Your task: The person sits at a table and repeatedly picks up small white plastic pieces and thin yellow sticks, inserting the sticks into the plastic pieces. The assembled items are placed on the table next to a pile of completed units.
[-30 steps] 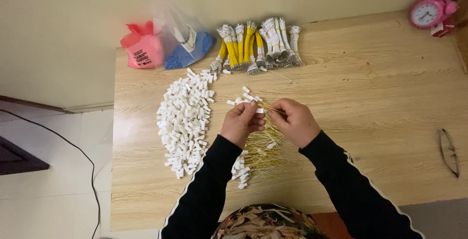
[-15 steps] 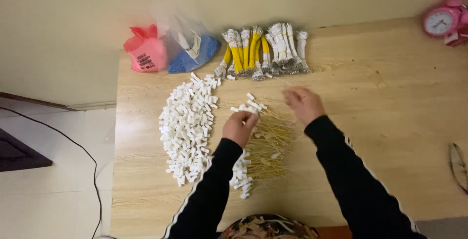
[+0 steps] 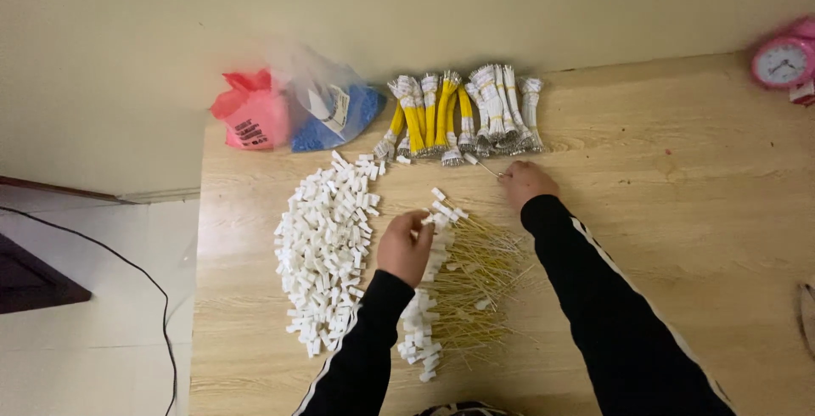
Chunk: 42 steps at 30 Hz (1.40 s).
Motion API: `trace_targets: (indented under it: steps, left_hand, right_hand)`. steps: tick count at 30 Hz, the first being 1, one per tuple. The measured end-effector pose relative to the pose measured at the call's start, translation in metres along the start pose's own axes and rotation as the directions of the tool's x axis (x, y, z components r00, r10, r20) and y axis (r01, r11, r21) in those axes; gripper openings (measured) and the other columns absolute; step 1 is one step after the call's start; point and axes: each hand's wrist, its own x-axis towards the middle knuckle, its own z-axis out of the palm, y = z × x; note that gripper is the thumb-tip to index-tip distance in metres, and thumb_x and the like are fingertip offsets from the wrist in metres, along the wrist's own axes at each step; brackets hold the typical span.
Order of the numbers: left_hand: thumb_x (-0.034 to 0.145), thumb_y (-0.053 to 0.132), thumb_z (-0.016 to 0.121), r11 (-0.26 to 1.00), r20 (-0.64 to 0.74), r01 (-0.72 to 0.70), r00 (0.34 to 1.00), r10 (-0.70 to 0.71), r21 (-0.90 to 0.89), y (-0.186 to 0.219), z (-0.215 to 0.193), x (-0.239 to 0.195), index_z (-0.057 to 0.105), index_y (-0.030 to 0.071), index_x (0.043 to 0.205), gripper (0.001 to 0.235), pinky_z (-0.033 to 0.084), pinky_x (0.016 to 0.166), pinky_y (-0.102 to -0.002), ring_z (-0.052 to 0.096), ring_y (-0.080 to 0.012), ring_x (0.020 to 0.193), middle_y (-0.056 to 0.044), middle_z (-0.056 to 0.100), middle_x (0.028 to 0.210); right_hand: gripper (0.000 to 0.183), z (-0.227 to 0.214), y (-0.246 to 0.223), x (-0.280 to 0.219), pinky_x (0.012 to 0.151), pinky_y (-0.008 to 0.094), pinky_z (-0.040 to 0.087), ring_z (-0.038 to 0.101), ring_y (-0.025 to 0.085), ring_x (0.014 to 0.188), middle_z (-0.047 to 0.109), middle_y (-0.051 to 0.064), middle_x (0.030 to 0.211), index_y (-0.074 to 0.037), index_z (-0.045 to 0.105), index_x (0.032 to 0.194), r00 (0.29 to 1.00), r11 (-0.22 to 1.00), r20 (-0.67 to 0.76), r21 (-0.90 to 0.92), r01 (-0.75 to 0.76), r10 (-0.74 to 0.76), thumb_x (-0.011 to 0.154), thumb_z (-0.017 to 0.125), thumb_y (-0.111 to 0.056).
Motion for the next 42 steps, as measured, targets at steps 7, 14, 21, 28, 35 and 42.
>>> trace_targets:
  steps: [7, 14, 21, 28, 35, 42]
  left_hand:
    - [0.095, 0.025, 0.058, 0.711, 0.308, 0.354, 0.93, -0.2, -0.608, 0.032, 0.007, 0.015, 0.03, 0.008, 0.147, 0.061, 0.061, 0.059, -0.031, 0.071, -0.0255, 0.075, -0.021, 0.065, 0.102]
    - [0.096, 0.018, 0.059, 0.526, 0.354, 0.341, 0.932, -0.081, -0.779, 0.008, 0.036, 0.006, 0.065, 0.007, 0.116, 0.023, 0.064, 0.06, -0.032, 0.072, -0.0239, 0.073, -0.014, 0.068, 0.089]
    - [0.093, 0.002, 0.06, 0.434, 0.263, 0.226, 0.964, 0.027, -0.872, 0.013, 0.002, -0.023, 0.063, 0.001, 0.111, 0.018, 0.064, 0.07, -0.031, 0.071, -0.0224, 0.081, -0.014, 0.069, 0.099]
    - [0.089, -0.003, 0.064, 0.507, 0.214, 0.123, 0.969, 0.126, -0.853, 0.041, -0.028, -0.055, 0.067, -0.002, 0.107, 0.019, 0.063, 0.072, -0.034, 0.069, -0.0197, 0.078, -0.014, 0.068, 0.089]
    - [0.082, -0.007, 0.066, 0.551, 0.115, 0.005, 0.98, 0.164, -0.834, 0.051, -0.046, -0.068, 0.07, 0.0, 0.105, 0.025, 0.058, 0.075, -0.028, 0.065, -0.0138, 0.082, -0.012, 0.07, 0.095]
    - [0.09, -0.005, 0.051, 0.523, 0.106, 0.022, 0.986, 0.131, -0.852, 0.065, -0.057, -0.085, 0.069, -0.002, 0.113, 0.029, 0.058, 0.08, -0.028, 0.06, -0.0133, 0.085, -0.014, 0.067, 0.101]
  right_hand:
    - [0.033, 0.015, 0.013, -0.061, 0.096, 0.046, 0.05, 0.061, 0.032, 0.113, 0.057, 0.011, 0.118, -0.016, 0.057, 0.111, 0.999, 0.991, -0.027, -0.135, -0.023, 0.019, 0.096, 0.047, -0.043]
    - [0.017, 0.016, -0.002, -0.14, 0.079, 0.043, 0.055, 0.064, 0.03, 0.095, 0.055, 0.005, 0.094, -0.018, 0.058, 0.099, 0.91, 0.934, -0.236, -0.188, 0.303, -0.342, 0.094, 0.053, -0.033]
    - [0.005, -0.004, -0.037, -0.187, 0.069, 0.03, 0.051, 0.065, 0.022, 0.075, 0.063, 0.007, 0.076, -0.012, 0.072, 0.09, 0.719, 0.768, -0.503, 0.154, 0.621, -0.48, 0.086, 0.07, -0.014]
    - [0.011, -0.01, -0.06, -0.214, 0.063, 0.034, 0.053, 0.069, 0.023, 0.069, 0.07, 0.013, 0.074, -0.01, 0.075, 0.096, 0.755, 0.736, -0.484, 0.285, 0.615, -0.443, 0.086, 0.07, -0.011]
    - [0.007, -0.017, -0.085, -0.237, 0.063, 0.032, 0.054, 0.07, 0.022, 0.069, 0.071, 0.01, 0.073, -0.01, 0.074, 0.091, 0.722, 0.738, -0.504, 0.221, 0.638, -0.474, 0.088, 0.068, -0.014]
    - [0.008, -0.007, -0.079, -0.239, 0.058, 0.028, 0.055, 0.07, 0.021, 0.067, 0.07, 0.008, 0.069, -0.009, 0.074, 0.089, 0.679, 0.735, -0.568, 0.18, 0.653, -0.465, 0.082, 0.074, -0.013]
